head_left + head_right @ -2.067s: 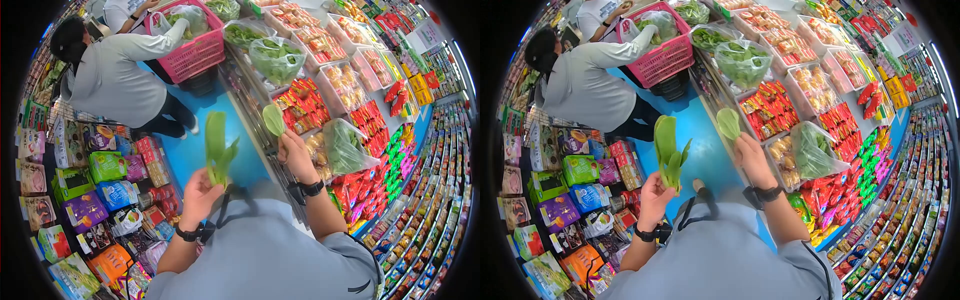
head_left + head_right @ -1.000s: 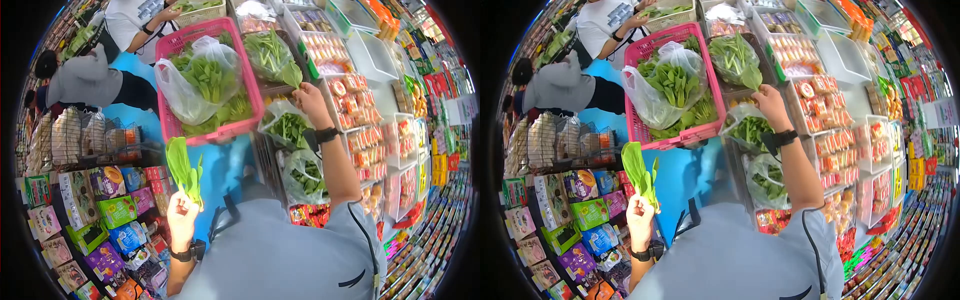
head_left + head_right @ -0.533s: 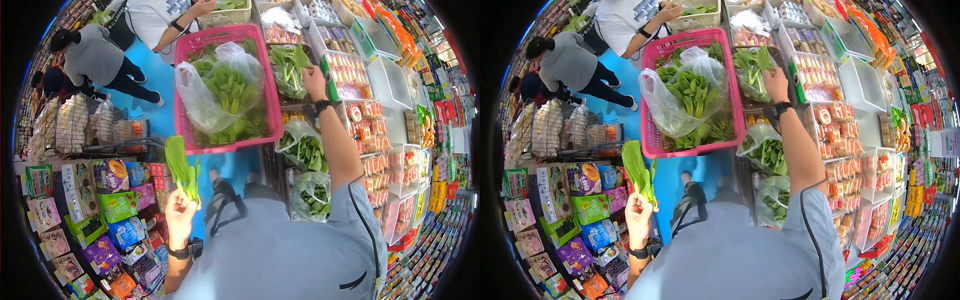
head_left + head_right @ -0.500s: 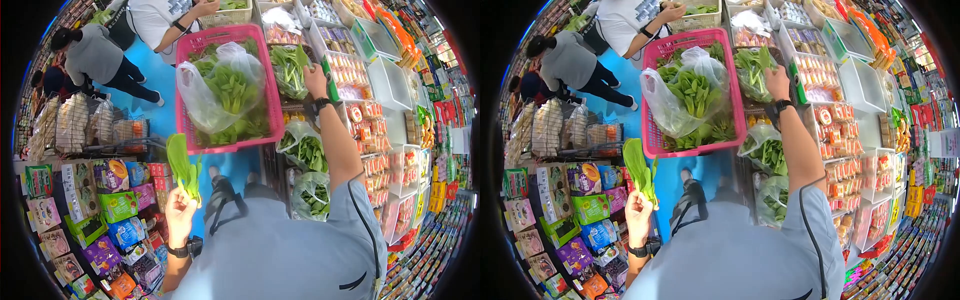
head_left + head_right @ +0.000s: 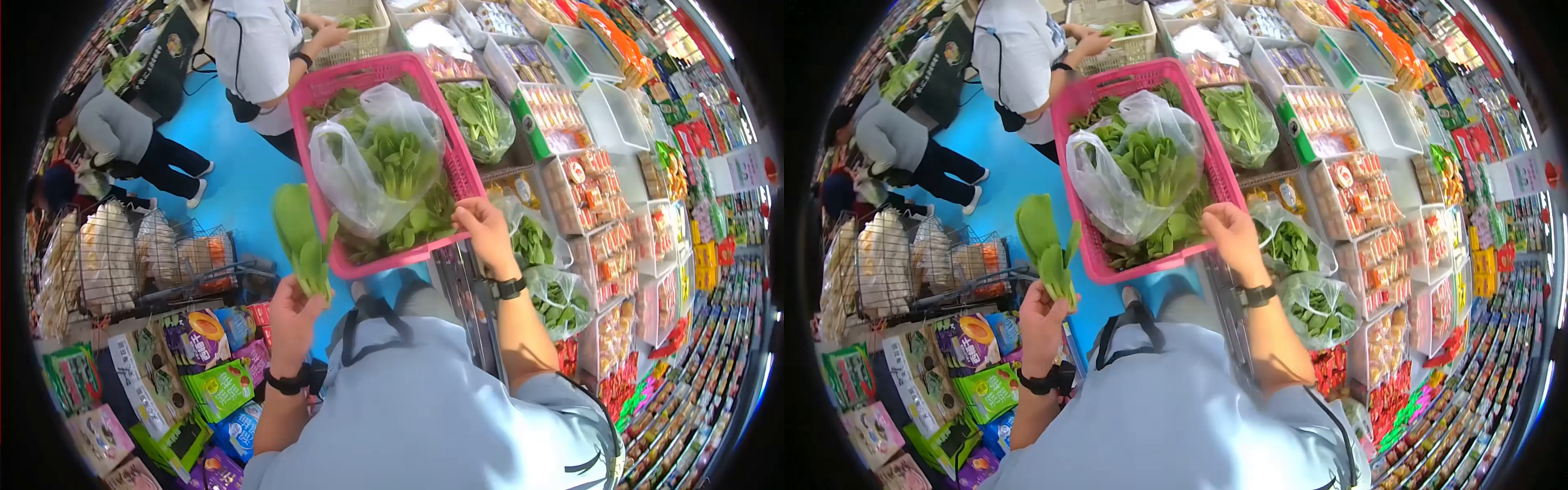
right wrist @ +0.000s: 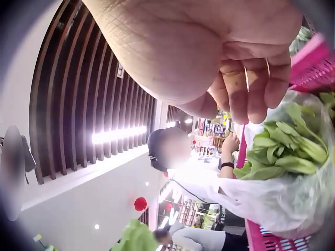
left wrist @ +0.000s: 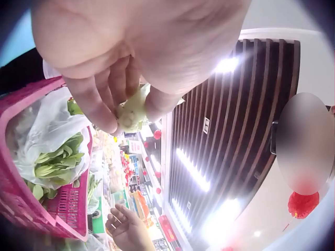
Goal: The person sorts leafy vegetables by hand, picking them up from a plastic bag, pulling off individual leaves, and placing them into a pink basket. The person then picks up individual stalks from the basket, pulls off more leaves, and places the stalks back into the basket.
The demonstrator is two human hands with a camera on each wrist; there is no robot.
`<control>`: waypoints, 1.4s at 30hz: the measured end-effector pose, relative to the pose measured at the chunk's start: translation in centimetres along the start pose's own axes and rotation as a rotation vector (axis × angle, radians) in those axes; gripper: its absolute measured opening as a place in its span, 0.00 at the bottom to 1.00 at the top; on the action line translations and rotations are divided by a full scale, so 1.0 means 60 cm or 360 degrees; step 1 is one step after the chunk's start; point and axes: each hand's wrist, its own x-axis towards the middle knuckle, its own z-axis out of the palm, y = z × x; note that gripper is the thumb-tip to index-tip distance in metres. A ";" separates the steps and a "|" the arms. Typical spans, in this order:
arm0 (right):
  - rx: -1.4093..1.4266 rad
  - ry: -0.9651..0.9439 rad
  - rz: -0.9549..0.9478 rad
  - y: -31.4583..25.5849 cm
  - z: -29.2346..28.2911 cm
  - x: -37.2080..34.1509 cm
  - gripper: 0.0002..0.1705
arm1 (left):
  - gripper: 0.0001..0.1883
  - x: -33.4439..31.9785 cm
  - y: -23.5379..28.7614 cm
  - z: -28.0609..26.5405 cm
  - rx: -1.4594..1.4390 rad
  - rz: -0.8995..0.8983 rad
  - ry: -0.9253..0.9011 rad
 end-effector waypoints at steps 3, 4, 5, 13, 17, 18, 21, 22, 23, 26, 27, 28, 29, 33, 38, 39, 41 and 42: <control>0.0226 0.0059 0.0187 0.021 0.065 -0.042 0.11 | 0.19 0.027 0.009 -0.011 0.0019 -0.0055 0.0009; 0.0297 0.0061 0.0207 0.026 0.077 -0.036 0.11 | 0.19 0.032 0.009 -0.014 -0.0035 -0.0050 0.0003; 0.0253 0.0036 0.0191 0.033 0.086 -0.027 0.11 | 0.19 0.034 0.014 -0.015 -0.0048 -0.0049 -0.0024; -0.0554 0.0340 0.0152 0.108 0.179 0.162 0.33 | 0.21 0.051 -0.001 -0.048 -0.0076 -0.0107 -0.0003; -0.0772 0.0454 0.0617 0.238 0.228 0.279 0.58 | 0.20 0.060 0.019 -0.033 -0.0026 -0.0159 0.0064; -0.0890 0.0473 0.0745 0.217 0.245 0.281 0.72 | 0.21 0.061 0.028 -0.027 -0.0001 -0.0191 0.0112; -0.1105 0.0615 0.0788 0.196 0.283 0.286 0.77 | 0.21 0.070 0.037 -0.017 0.0035 -0.0197 0.0223; -0.1116 0.0631 0.0752 0.203 0.287 0.288 0.79 | 0.21 0.071 0.037 -0.014 0.0042 -0.0192 0.0247; -0.1102 0.0609 0.0711 0.208 0.288 0.285 0.79 | 0.21 0.072 0.036 -0.012 0.0036 -0.0197 0.0264; -0.1095 0.0669 0.0566 0.196 0.285 0.276 0.74 | 0.21 0.084 0.031 -0.006 0.0012 -0.0186 0.0283; -0.1034 0.0669 0.0534 0.201 0.280 0.276 0.71 | 0.22 0.087 0.025 -0.006 -0.0006 -0.0185 0.0278; -0.0975 0.0668 0.0499 0.209 0.270 0.278 0.67 | 0.22 0.092 0.023 -0.005 -0.0028 -0.0182 0.0275; -0.0919 0.0665 0.0462 0.216 0.260 0.278 0.64 | 0.22 0.096 0.025 -0.001 -0.0014 -0.0198 0.0280; -0.0523 0.0488 0.0313 0.286 0.231 0.285 0.40 | 0.23 0.118 0.037 0.016 -0.0007 -0.0240 0.0284; -0.0091 0.0445 0.0321 0.193 0.199 0.245 0.25 | 0.22 0.146 0.038 0.026 -0.0001 -0.0202 0.0241; 0.0029 0.0410 0.0292 0.191 0.190 0.240 0.24 | 0.22 0.150 0.039 0.026 0.0011 -0.0200 0.0228; 0.0258 0.0343 0.0263 0.185 0.171 0.231 0.23 | 0.22 0.158 0.039 0.025 0.0025 -0.0203 0.0213; 0.0367 0.0312 0.0264 0.175 0.161 0.225 0.23 | 0.22 0.161 0.038 0.024 0.0026 -0.0210 0.0211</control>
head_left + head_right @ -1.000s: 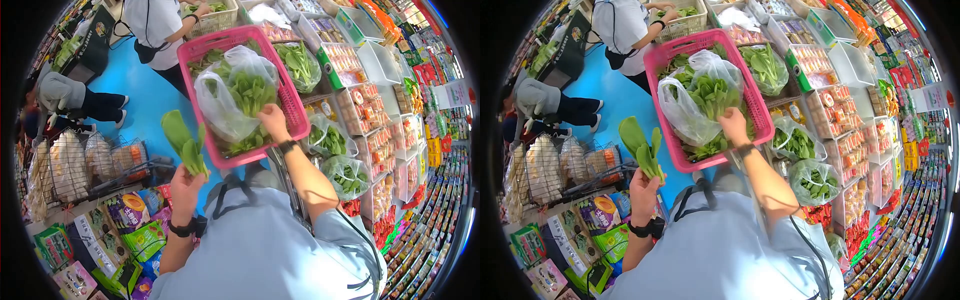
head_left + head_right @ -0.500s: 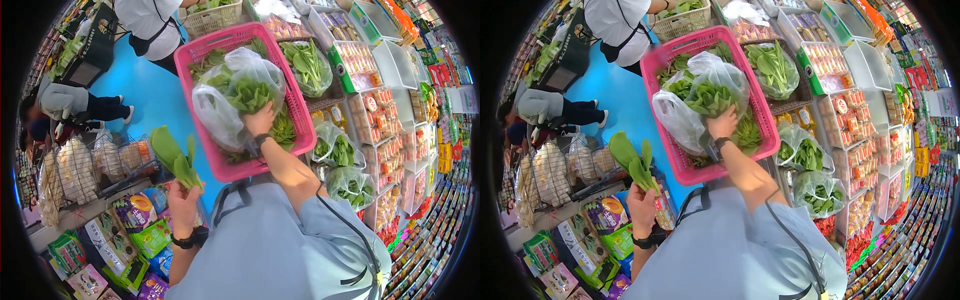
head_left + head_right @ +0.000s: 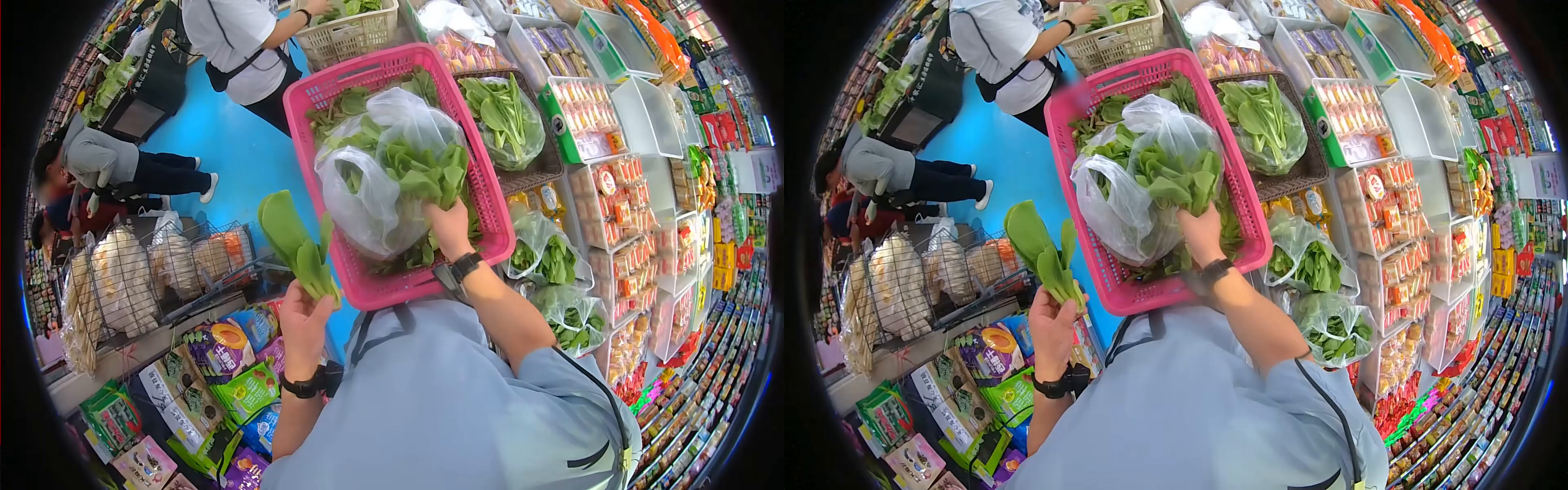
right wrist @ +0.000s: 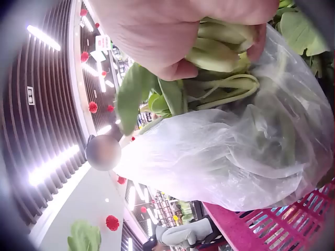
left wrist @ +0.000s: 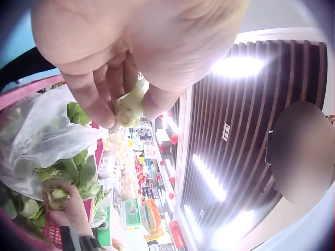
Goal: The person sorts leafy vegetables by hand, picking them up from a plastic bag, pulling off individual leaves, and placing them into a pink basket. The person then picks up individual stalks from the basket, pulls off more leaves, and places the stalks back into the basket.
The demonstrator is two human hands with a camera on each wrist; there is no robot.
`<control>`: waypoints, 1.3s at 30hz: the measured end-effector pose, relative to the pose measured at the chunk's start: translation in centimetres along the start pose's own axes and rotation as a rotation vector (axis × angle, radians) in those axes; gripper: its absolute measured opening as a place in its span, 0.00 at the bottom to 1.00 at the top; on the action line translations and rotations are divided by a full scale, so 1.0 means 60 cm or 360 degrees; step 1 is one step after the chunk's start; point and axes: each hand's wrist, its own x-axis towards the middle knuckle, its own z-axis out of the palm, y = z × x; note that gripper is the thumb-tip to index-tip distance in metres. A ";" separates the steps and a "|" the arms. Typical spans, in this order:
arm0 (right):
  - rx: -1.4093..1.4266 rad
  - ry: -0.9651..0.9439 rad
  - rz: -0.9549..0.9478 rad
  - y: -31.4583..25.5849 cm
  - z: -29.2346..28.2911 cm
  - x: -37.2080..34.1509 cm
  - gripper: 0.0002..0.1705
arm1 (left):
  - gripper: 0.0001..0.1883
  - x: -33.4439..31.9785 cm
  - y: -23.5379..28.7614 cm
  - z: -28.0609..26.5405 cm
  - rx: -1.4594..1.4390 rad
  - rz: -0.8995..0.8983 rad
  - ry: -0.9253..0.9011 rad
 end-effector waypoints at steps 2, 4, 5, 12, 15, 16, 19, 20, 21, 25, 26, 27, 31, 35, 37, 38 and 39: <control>0.0228 0.0004 -0.0091 -0.009 -0.003 -0.005 0.26 | 0.22 0.005 -0.001 0.000 -0.0002 -0.0008 -0.0010; 0.0129 0.0094 -0.0218 -0.012 0.001 0.001 0.25 | 0.22 0.011 -0.001 0.001 -0.0006 -0.0004 -0.0027; 0.0081 0.0140 -0.0280 -0.012 0.004 0.006 0.25 | 0.22 0.013 -0.001 0.002 -0.0012 -0.0005 -0.0036; -0.0770 0.0139 -0.0722 0.038 0.081 0.091 0.25 | 0.20 0.017 0.007 0.011 0.0030 0.0016 -0.0108; -0.0883 0.0144 -0.0827 0.095 0.095 0.130 0.39 | 0.19 0.011 0.008 0.006 0.0045 0.0016 -0.0069; -0.0919 0.0122 -0.0741 0.065 0.103 0.115 0.43 | 0.19 0.008 0.008 0.003 0.0049 0.0014 -0.0049; -0.0614 0.0150 -0.0849 -0.013 0.126 0.072 0.43 | 0.19 -0.002 0.013 -0.006 0.0073 -0.0015 -0.0015; -0.0683 0.0190 -0.0856 -0.008 0.129 0.070 0.43 | 0.19 -0.005 0.012 -0.010 0.0063 -0.0017 -0.0004; -0.0751 0.0231 -0.0864 0.001 0.132 0.070 0.42 | 0.19 -0.007 0.010 -0.014 0.0052 -0.0018 0.0006; -0.0734 0.0345 -0.0590 0.011 0.130 0.082 0.41 | 0.20 -0.020 0.013 -0.037 -0.0004 0.0018 0.0003; -0.0733 0.0341 -0.0485 0.000 0.124 0.073 0.40 | 0.21 -0.023 0.011 -0.043 -0.0016 0.0030 0.0001; -0.0707 0.0329 -0.0441 -0.002 0.113 0.070 0.38 | 0.21 -0.025 0.008 -0.051 -0.0028 0.0041 -0.0003; -0.0710 0.0071 -0.0522 0.003 0.047 0.056 0.35 | 0.22 -0.025 0.006 -0.072 -0.0062 0.0053 0.0015; -0.0337 -0.0068 -0.0566 -0.033 -0.008 -0.004 0.38 | 0.22 -0.023 0.010 -0.084 -0.0055 0.0024 -0.0015; 0.0033 -0.0117 -0.0363 -0.065 -0.031 -0.051 0.34 | 0.22 -0.020 0.011 -0.085 -0.0039 0.0054 -0.0068; 0.0248 -0.0161 -0.0263 -0.081 -0.044 -0.073 0.33 | 0.22 -0.018 0.010 -0.085 -0.0045 0.0079 -0.0118; 0.0466 -0.0194 -0.0167 -0.101 -0.058 -0.099 0.33 | 0.22 -0.013 0.009 -0.085 -0.0049 0.0100 -0.0178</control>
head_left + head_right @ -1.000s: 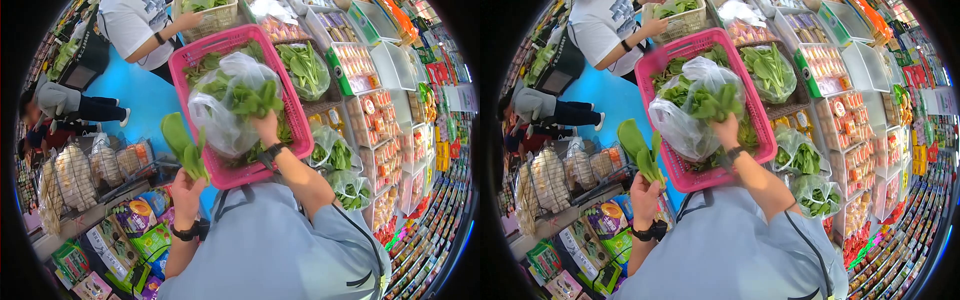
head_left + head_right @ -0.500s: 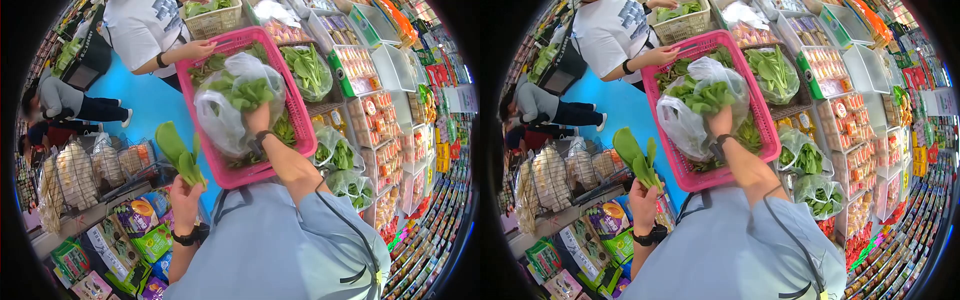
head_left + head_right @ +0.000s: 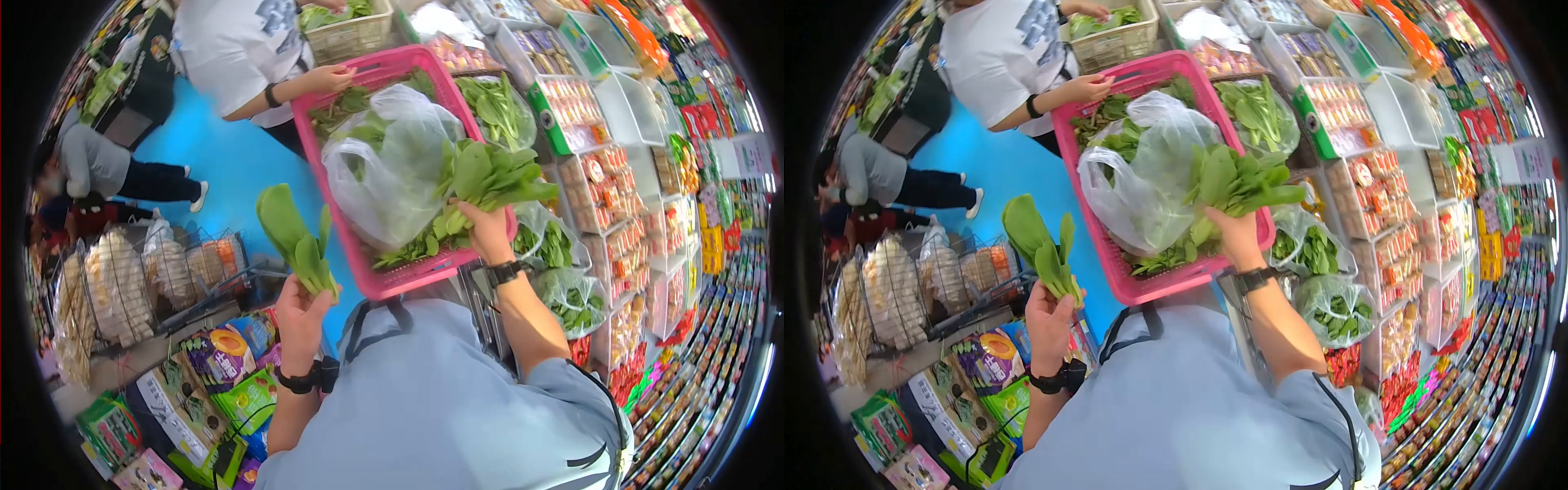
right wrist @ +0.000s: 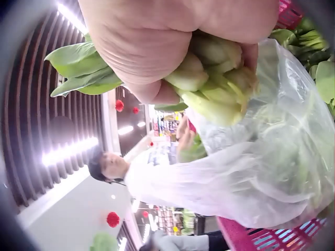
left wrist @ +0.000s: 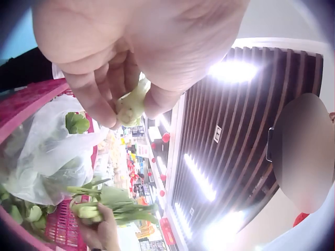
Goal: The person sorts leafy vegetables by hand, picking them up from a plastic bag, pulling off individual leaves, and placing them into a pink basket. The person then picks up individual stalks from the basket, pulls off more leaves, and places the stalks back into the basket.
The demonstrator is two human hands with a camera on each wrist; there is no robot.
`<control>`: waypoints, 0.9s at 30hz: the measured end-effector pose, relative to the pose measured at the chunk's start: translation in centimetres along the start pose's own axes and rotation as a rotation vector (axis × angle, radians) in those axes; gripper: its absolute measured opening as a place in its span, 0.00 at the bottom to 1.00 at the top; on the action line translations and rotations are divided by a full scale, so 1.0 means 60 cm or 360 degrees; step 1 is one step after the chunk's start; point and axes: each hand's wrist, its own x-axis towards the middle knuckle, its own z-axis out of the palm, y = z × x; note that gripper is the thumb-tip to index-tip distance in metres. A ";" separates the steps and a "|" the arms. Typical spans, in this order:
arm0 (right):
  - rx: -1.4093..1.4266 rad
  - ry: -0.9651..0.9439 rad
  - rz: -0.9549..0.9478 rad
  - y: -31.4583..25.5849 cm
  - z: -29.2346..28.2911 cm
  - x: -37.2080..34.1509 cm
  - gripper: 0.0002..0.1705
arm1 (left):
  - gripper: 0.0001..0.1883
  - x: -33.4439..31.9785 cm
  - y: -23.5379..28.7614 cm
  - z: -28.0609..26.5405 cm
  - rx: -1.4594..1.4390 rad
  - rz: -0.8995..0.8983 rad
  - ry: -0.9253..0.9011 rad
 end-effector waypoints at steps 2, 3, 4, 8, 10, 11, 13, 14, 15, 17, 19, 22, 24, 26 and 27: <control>0.0193 -0.0065 0.0103 -0.074 0.008 -0.063 0.30 | 0.22 0.011 -0.001 0.010 0.0005 0.0008 -0.0125; 0.0325 -0.0068 0.0105 -0.101 0.012 -0.094 0.30 | 0.22 0.017 0.003 0.021 0.0013 -0.0009 -0.0186; 0.0456 -0.0061 0.0102 -0.120 0.006 -0.125 0.29 | 0.21 0.023 0.004 0.035 0.0020 -0.0034 -0.0254; 0.0751 -0.0206 -0.0057 -0.160 -0.041 -0.245 0.30 | 0.22 0.048 -0.014 0.099 0.0033 -0.0056 -0.0656; 0.0814 -0.0089 -0.0062 -0.176 -0.051 -0.314 0.32 | 0.22 0.052 -0.022 0.138 -0.0021 -0.0093 -0.0835; 0.0922 -0.0116 -0.0095 -0.171 -0.073 -0.341 0.32 | 0.22 0.055 -0.027 0.156 -0.0027 -0.0143 -0.0957; 0.1103 -0.0125 -0.0116 -0.174 -0.109 -0.392 0.31 | 0.23 0.047 -0.032 0.205 -0.0107 -0.0211 -0.1090; 0.1056 -0.0102 -0.0181 -0.176 -0.128 -0.413 0.31 | 0.24 0.040 -0.033 0.232 -0.0139 -0.0238 -0.1146; 0.1048 -0.0106 -0.0236 -0.179 -0.149 -0.425 0.32 | 0.24 0.033 -0.040 0.253 -0.0188 -0.0283 -0.1202; 0.1046 -0.0045 -0.0332 -0.182 -0.189 -0.452 0.32 | 0.25 0.011 -0.038 0.292 -0.0130 -0.0348 -0.1273; 0.1035 0.0079 -0.0345 -0.205 -0.218 -0.478 0.31 | 0.26 -0.013 -0.045 0.329 -0.0162 -0.0429 -0.1317; 0.0979 0.0111 -0.0385 -0.219 -0.287 -0.505 0.31 | 0.26 -0.045 -0.060 0.380 -0.0212 -0.0525 -0.1427; 0.0941 0.0120 -0.0368 -0.236 -0.337 -0.524 0.32 | 0.27 -0.071 -0.077 0.424 -0.0118 -0.0524 -0.1396; 0.0885 0.0135 -0.0372 -0.259 -0.389 -0.548 0.32 | 0.27 -0.093 -0.104 0.472 -0.0066 -0.0431 -0.1404; 0.0922 0.0157 -0.0432 -0.264 -0.418 -0.564 0.31 | 0.27 -0.102 -0.128 0.491 -0.0057 -0.0344 -0.1430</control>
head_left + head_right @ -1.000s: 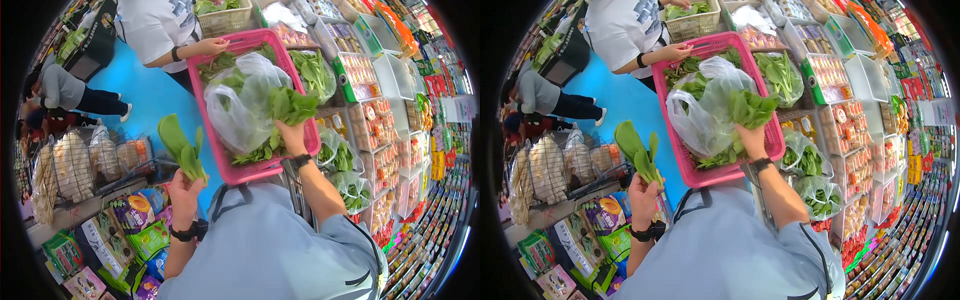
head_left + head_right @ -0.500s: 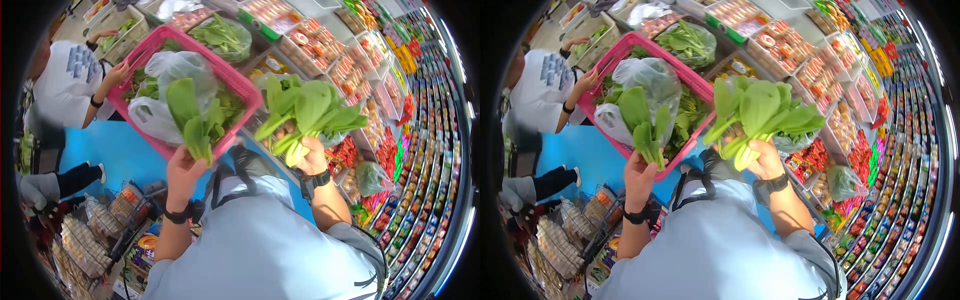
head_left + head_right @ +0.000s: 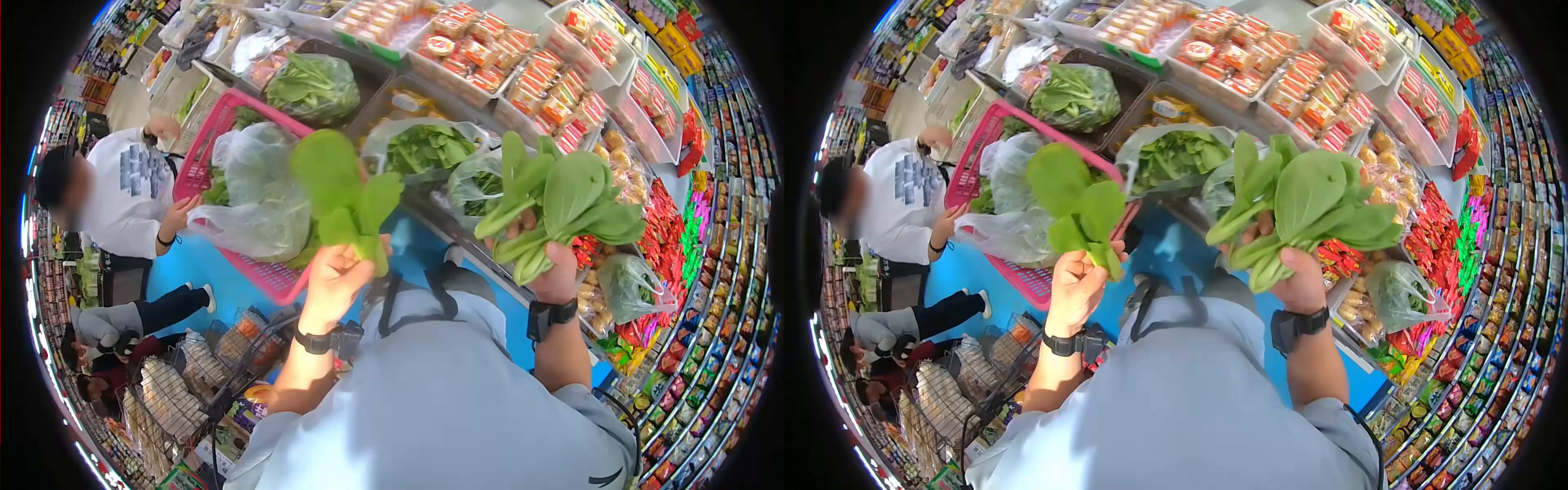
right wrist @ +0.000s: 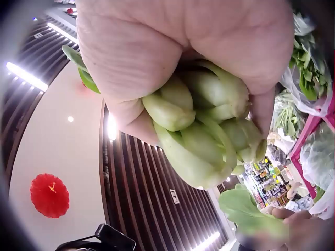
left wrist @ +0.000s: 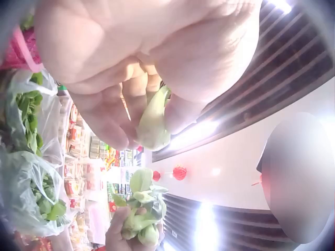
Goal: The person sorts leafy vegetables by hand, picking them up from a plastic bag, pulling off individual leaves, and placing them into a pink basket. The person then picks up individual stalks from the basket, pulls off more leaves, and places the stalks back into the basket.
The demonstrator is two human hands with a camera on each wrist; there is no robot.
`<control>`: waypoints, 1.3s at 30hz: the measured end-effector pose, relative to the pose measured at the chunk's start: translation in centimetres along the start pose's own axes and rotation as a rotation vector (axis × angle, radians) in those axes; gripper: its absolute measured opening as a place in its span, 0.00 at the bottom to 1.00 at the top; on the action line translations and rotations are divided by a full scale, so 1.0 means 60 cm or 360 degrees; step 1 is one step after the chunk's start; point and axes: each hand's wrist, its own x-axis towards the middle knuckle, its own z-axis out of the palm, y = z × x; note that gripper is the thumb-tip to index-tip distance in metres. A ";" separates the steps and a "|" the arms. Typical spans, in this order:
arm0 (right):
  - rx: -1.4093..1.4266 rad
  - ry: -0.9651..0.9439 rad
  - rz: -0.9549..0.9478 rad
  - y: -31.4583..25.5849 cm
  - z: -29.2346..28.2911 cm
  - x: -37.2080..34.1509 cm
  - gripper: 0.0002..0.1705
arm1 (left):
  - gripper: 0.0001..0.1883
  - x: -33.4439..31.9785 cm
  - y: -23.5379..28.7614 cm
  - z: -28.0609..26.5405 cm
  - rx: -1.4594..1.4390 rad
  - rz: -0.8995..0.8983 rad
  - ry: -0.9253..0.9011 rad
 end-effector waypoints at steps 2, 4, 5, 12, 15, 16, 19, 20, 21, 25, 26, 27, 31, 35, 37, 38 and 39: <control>-0.0103 -0.0048 0.0008 -0.051 -0.070 -0.015 0.31 | 0.27 0.031 -0.047 0.020 0.0159 0.0093 0.0051; -0.0170 0.0030 -0.0053 -0.093 -0.097 -0.029 0.29 | 0.28 0.065 -0.075 0.045 0.0177 0.0157 0.0214; -0.0162 0.0097 -0.0037 -0.109 -0.100 -0.037 0.29 | 0.29 0.079 -0.084 0.055 0.0181 0.0188 0.0301; -0.0170 0.0124 0.0063 -0.168 -0.125 -0.017 0.30 | 0.19 0.254 -0.124 0.022 0.1410 0.0480 0.0249; -0.0184 0.0127 0.0004 -0.173 -0.118 -0.003 0.29 | 0.22 0.359 -0.148 0.011 0.1707 0.0596 0.0064; -0.0192 0.0132 -0.0015 -0.174 -0.115 0.000 0.28 | 0.23 0.389 -0.156 0.015 0.1798 0.0635 0.0021; -0.0196 0.0245 0.0015 -0.158 -0.123 -0.010 0.27 | 0.24 0.469 -0.176 0.010 0.1721 0.0380 -0.0107; -0.0223 0.0228 0.0028 -0.161 -0.118 -0.011 0.27 | 0.25 0.489 -0.182 0.001 0.1859 0.0605 -0.0222; -0.0243 0.0246 0.0040 -0.163 -0.111 -0.012 0.27 | 0.25 0.511 -0.202 -0.020 0.1873 0.0579 -0.0206; -0.0246 0.0313 0.0059 -0.157 -0.102 -0.013 0.27 | 0.27 0.590 -0.239 -0.071 0.2046 0.0585 -0.0210; -0.0235 0.0334 0.0058 -0.151 -0.103 -0.014 0.27 | 0.27 0.609 -0.233 -0.076 0.2040 0.0581 -0.0240; -0.0222 0.0357 0.0061 -0.146 -0.105 -0.015 0.26 | 0.27 0.619 -0.225 -0.072 0.2033 0.0573 -0.0269; -0.0173 0.0358 0.0031 -0.134 -0.110 -0.006 0.26 | 0.18 0.649 -0.189 -0.048 0.1965 0.0597 -0.0300; -0.0174 0.0393 0.0039 -0.133 -0.105 0.002 0.26 | 0.20 0.685 -0.218 -0.088 0.2157 0.0395 -0.0428; -0.0184 0.0414 0.0041 -0.134 -0.101 0.008 0.25 | 0.22 0.690 -0.216 -0.096 0.2259 0.0183 -0.0614; -0.0193 0.0413 0.0039 -0.137 -0.095 0.013 0.25 | 0.22 0.692 -0.215 -0.100 0.2200 0.0081 -0.0668; -0.0201 0.0412 0.0037 -0.139 -0.092 0.016 0.25 | 0.21 0.692 -0.209 -0.100 0.2209 0.0049 -0.0626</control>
